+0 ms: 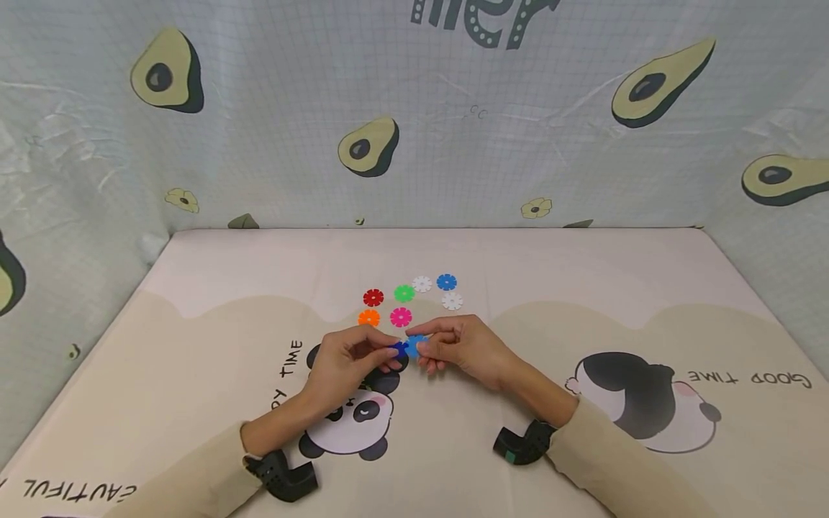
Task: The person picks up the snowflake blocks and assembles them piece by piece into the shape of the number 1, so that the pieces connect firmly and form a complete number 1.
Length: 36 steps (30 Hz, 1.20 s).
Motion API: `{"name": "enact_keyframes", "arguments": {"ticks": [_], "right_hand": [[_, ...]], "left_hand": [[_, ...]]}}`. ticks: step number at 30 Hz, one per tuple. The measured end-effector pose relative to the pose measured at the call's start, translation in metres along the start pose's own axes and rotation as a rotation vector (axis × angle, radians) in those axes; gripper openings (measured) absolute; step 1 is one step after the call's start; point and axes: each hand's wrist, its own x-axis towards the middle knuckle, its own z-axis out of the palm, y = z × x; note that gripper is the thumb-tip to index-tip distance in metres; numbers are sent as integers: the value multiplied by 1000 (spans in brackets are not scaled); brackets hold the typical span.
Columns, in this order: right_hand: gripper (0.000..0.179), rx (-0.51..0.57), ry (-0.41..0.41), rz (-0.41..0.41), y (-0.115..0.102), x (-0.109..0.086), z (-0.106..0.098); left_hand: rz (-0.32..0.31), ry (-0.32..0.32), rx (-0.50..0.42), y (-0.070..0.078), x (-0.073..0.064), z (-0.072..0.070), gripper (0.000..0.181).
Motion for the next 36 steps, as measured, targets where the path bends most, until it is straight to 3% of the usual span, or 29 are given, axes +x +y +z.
{"name": "enact_keyframes", "arguments": {"ticks": [8,15,23,28,33,36], "right_hand": [[34,4,-14,12,0,-2,1],[32,30,-23,19,0,-2,4],[33,38,-22,3,0,-3,5],[35,-36,-11,-6,-1,-2,4],[35,-126,-23,-11,-4,0,0],[34,-140,-27,-14,-5,0,-3]], "left_hand": [[40,-48,-29,-2,-2,0,12],[94,-49,-25,-3,-2,0,14],[101,-41,-6,-3,-2,1,13],[77,-7,50,-1,-1,1,13],[75,55,129,14,0,2,12],[74,61,135,28,0,3,11]]}}
